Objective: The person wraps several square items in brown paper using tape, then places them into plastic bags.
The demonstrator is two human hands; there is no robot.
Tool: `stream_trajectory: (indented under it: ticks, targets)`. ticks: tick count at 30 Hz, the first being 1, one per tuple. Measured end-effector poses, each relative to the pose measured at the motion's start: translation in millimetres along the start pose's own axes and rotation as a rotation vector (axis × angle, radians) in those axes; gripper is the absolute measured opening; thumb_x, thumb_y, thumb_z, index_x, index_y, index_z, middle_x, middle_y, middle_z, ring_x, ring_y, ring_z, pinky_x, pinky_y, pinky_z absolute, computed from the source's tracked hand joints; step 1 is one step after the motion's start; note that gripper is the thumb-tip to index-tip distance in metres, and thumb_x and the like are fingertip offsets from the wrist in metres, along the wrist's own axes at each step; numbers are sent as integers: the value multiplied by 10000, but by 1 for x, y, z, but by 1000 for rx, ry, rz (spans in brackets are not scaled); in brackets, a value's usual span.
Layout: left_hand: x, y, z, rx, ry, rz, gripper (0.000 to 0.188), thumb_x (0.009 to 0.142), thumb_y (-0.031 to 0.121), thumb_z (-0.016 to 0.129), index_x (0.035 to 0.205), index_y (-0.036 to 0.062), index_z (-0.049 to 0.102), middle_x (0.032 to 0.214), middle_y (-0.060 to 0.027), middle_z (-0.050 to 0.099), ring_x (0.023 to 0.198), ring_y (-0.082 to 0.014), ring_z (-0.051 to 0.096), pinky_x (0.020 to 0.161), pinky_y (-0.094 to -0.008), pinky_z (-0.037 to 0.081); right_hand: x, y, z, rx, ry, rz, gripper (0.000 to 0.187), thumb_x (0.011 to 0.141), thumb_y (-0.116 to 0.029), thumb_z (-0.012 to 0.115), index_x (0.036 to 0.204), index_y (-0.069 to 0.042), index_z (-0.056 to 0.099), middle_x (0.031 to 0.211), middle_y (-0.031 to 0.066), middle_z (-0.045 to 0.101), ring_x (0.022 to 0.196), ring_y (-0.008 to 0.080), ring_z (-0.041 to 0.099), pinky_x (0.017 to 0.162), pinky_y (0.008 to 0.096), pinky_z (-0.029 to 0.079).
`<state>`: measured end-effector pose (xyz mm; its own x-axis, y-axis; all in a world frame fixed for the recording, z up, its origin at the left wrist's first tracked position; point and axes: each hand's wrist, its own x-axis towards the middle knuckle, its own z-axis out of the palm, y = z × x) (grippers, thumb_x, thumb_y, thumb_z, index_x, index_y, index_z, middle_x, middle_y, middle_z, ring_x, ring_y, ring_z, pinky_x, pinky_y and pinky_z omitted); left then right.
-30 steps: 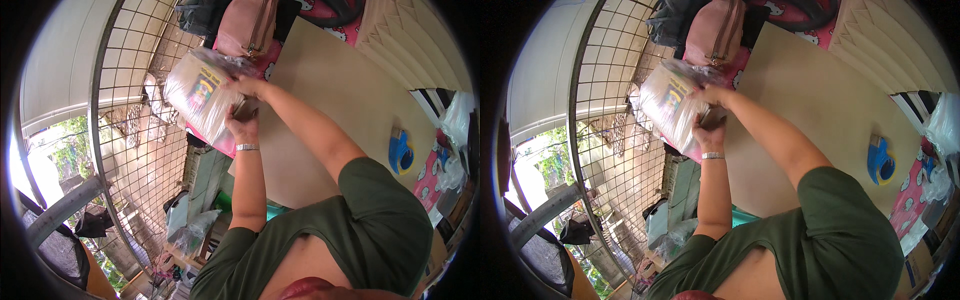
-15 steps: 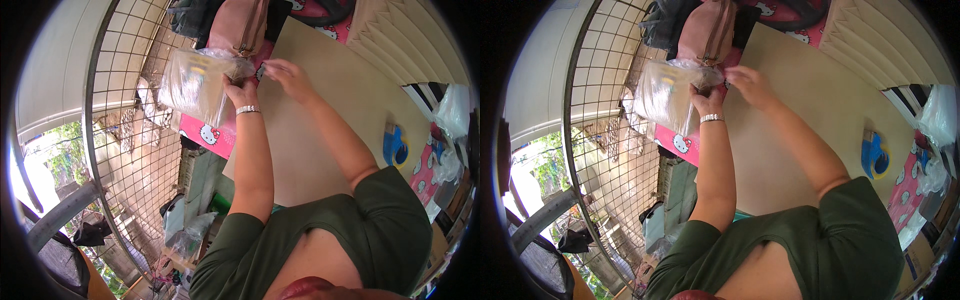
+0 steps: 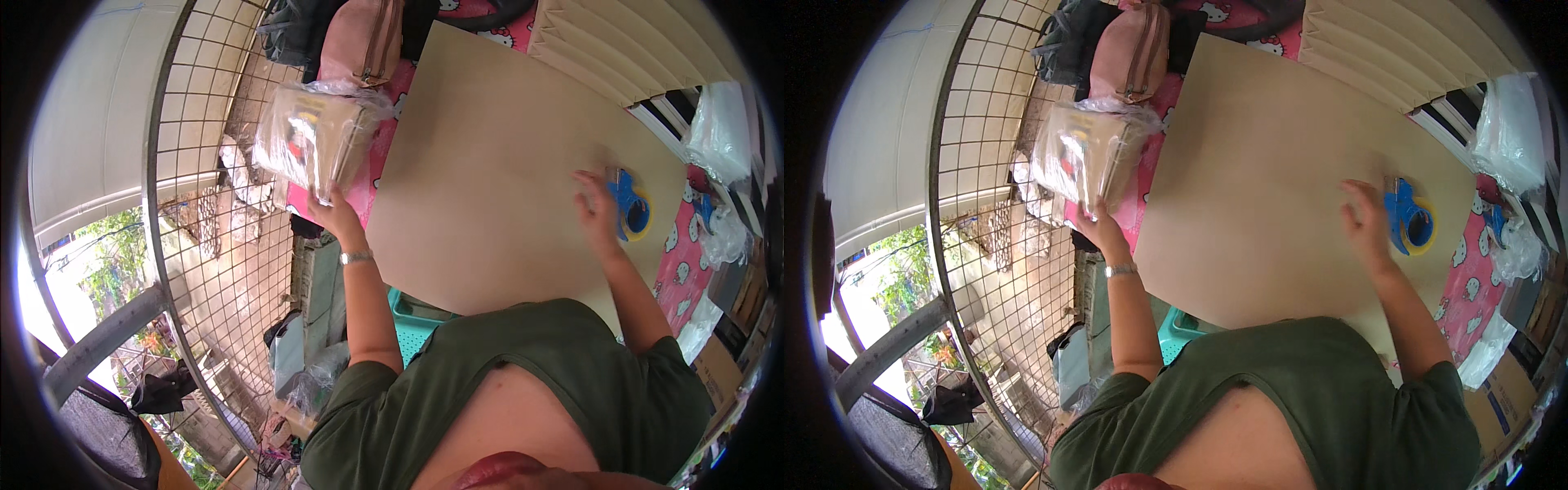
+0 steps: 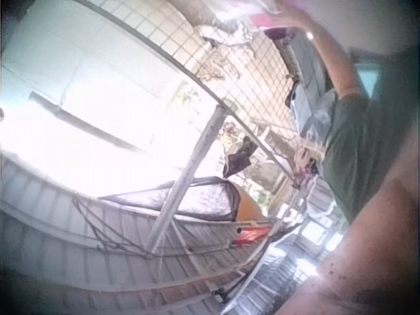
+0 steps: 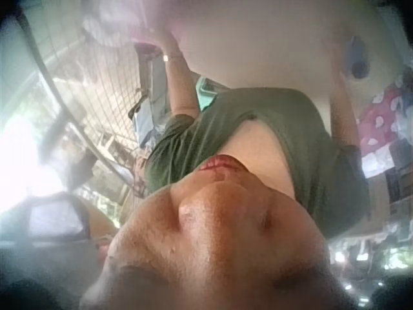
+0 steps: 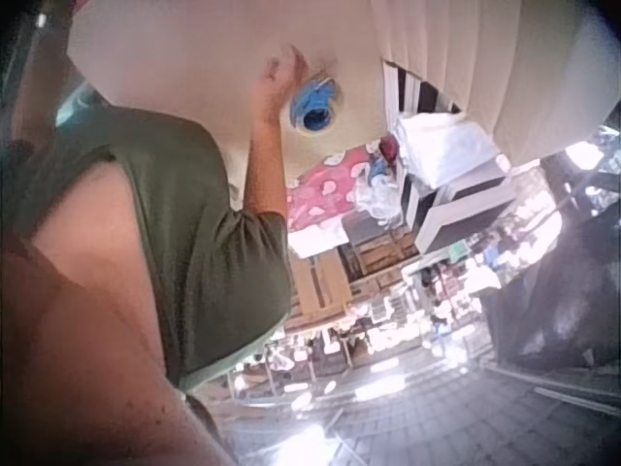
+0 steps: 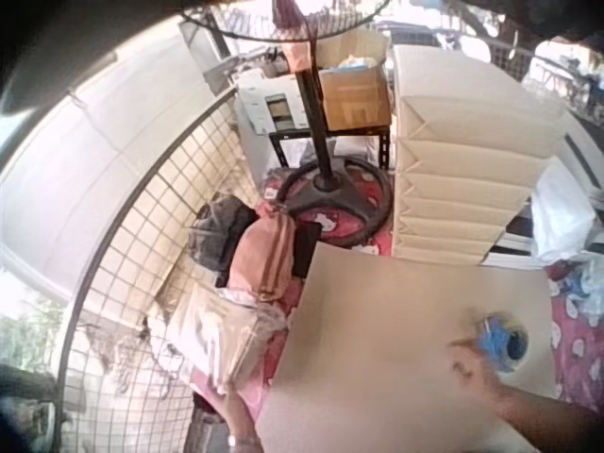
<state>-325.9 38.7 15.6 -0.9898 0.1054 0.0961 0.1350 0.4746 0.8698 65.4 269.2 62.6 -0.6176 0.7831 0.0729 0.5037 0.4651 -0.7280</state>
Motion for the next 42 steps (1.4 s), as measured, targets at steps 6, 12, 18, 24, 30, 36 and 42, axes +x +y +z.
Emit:
stream_trajectory:
  ticks: [6, 12, 18, 24, 30, 36, 42]
  targets:
    - [35, -29, 25, -404, 50, -386, 559, 907, 310, 538, 1238, -107, 364, 1222, -197, 481, 1032, -269, 511, 862, -355, 438, 121, -145, 129, 445, -326, -569, 451, 901, -233, 484, 1325, -93, 418, 1355, 128, 419, 1249, 288, 391, 1035, 382, 319]
    - [36, -41, 28, -477, 10, -399, 626, 894, 393, 539, 1222, -119, 391, 1192, -217, 508, 998, -260, 536, 828, -348, 451, 256, -180, 284, 550, -521, -381, 537, 928, -422, 412, 1310, -45, 414, 1313, 136, 466, 1231, 289, 411, 1019, 351, 315]
    - [30, -51, 22, -512, 142, -433, 631, 903, 399, 520, 1269, -89, 360, 1202, -186, 505, 1030, -240, 519, 859, -319, 427, 280, -205, 296, 856, -1106, 211, 609, 890, -515, 440, 1330, -94, 411, 1288, 95, 499, 1117, 167, 508, 947, 295, 369]
    - [27, -54, 8, -634, 78, -410, 473, 951, 312, 432, 1252, -51, 394, 1200, -156, 511, 1050, -234, 511, 892, -337, 412, 271, -191, 304, 1100, -1105, 518, 589, 848, -561, 468, 1219, -108, 538, 1167, 48, 580, 1039, 153, 543, 899, 304, 419]
    - [34, -31, 38, -582, 270, -440, 479, 956, 285, 410, 1273, -68, 352, 1237, -194, 473, 1071, -262, 498, 906, -348, 396, 214, -154, 318, 1699, -646, 384, 365, 823, -316, 621, 1073, -51, 587, 1053, 69, 624, 938, 193, 599, 826, 324, 474]
    - [40, -33, 62, -603, 351, -381, 431, 954, 241, 402, 1250, -71, 366, 1209, -224, 472, 1038, -287, 510, 862, -367, 426, 197, -129, 297, 1609, -161, 892, 277, 891, -202, 456, 1048, 1, 559, 1025, 128, 613, 957, 251, 584, 857, 359, 450]
    - [30, -16, 59, -730, 330, -404, 426, 952, 221, 402, 1277, -43, 321, 1215, -222, 455, 1043, -293, 508, 846, -385, 455, 170, -188, 278, 558, 181, -54, 590, 888, -395, 478, 1227, 86, 435, 1223, 287, 480, 1138, 367, 486, 938, 402, 392]
